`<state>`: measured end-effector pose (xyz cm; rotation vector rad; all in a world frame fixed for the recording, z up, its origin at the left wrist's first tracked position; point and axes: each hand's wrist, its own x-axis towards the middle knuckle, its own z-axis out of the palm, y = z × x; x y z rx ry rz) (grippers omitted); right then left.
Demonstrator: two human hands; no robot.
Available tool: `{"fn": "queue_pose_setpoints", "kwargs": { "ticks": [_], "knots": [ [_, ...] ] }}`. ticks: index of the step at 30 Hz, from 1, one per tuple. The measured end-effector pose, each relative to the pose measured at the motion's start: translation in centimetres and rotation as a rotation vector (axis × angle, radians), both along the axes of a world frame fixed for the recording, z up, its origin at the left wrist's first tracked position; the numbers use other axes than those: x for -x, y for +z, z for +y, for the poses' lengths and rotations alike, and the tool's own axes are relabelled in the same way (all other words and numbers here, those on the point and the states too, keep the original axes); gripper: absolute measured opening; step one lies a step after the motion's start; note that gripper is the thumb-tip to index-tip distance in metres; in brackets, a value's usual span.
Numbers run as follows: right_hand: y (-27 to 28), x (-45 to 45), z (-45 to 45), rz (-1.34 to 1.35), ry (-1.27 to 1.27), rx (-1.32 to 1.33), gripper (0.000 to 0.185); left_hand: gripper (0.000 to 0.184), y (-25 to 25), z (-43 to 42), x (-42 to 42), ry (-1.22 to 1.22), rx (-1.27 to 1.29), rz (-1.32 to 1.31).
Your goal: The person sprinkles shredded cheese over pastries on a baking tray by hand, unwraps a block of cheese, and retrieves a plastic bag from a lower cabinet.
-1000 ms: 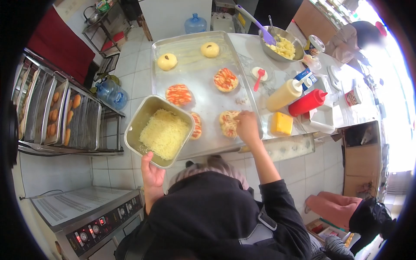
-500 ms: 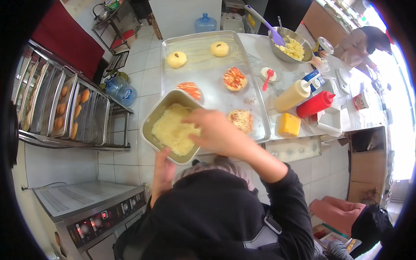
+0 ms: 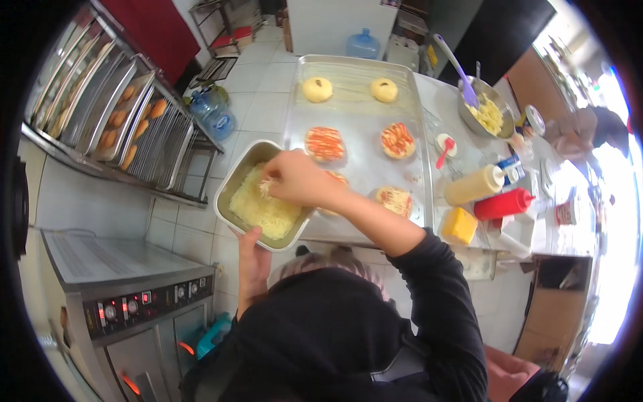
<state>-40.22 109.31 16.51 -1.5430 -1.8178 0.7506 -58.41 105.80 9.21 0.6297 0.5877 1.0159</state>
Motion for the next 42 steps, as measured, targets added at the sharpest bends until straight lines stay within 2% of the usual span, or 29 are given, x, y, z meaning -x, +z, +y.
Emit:
{"fn": "queue_pose_setpoints", "kwargs": {
  "ticks": [1, 3, 6, 8, 11, 15, 17, 20, 21, 24, 30, 33, 36, 39, 42],
  "knots": [
    [0.4, -0.2, 0.4, -0.01, 0.022, 0.079, 0.022, 0.079, -0.3, -0.1, 0.2, 0.049, -0.008, 0.023],
    [0.4, -0.5, 0.6, 0.204, 0.055, 0.179, 0.021, 0.07, -1.4, -0.2, 0.6, 0.139, -0.027, 0.068],
    [0.2, -2.1, 0.6, 0.497, 0.079, 0.325, 0.02, 0.069, -1.9, -0.8, 1.1, 0.272, 0.043, 0.047],
    [0.3, -3.7, 0.1, 0.621, 0.057, 0.375, 0.02, 0.076, -1.9, -0.8, 1.9, 0.298, 0.065, 0.012],
    [-1.9, -6.5, -0.9, 0.617, -0.122, 0.38, 0.019, 0.078, -1.0, -0.8, 2.6, 0.357, 0.112, 0.003],
    [-10.6, -9.2, -1.8, 0.261, -0.288, 0.386, 0.021, 0.06, -1.7, -0.6, 3.0, 0.47, 0.115, 0.049],
    [-11.8, -8.8, -2.3, 0.03, -0.306, 0.376, 0.024, 0.059, -1.9, -0.6, 3.2, 0.469, 0.104, 0.044],
    [-11.9, -7.6, -2.5, -0.076, -0.251, 0.335, 0.033, 0.058, -1.8, -0.6, 3.2, 0.464, 0.093, 0.039],
    [-11.8, -7.3, -2.3, -0.106, -0.285, 0.335, 0.029, 0.058, -1.7, -0.6, 3.3, 0.46, 0.091, 0.038],
    [-11.4, -6.5, -1.6, -0.13, -0.363, 0.149, 0.025, 0.075, -1.5, -0.5, 3.5, 0.397, 0.096, -0.027],
    [-13.0, -6.5, -1.8, -0.119, -0.379, 0.082, 0.021, 0.077, -1.6, -0.4, 3.3, 0.393, 0.097, -0.019],
    [-11.8, -5.8, -3.0, -0.184, -0.222, 0.1, 0.016, 0.077, -1.4, -0.3, 3.3, 0.394, 0.082, -0.027],
    [-10.4, -4.4, -3.0, 0.0, -0.288, 0.24, 0.019, 0.077, -1.2, -0.2, 3.2, 0.402, 0.102, -0.024],
    [-12.3, -4.6, -2.5, -0.064, -0.332, -0.006, 0.019, 0.077, -1.4, -0.1, 3.3, 0.39, 0.103, -0.038],
    [-12.6, -5.0, -2.8, -0.147, -0.293, 0.158, 0.02, 0.077, -1.3, 0.0, 3.3, 0.398, 0.089, -0.031]
  ]
}}
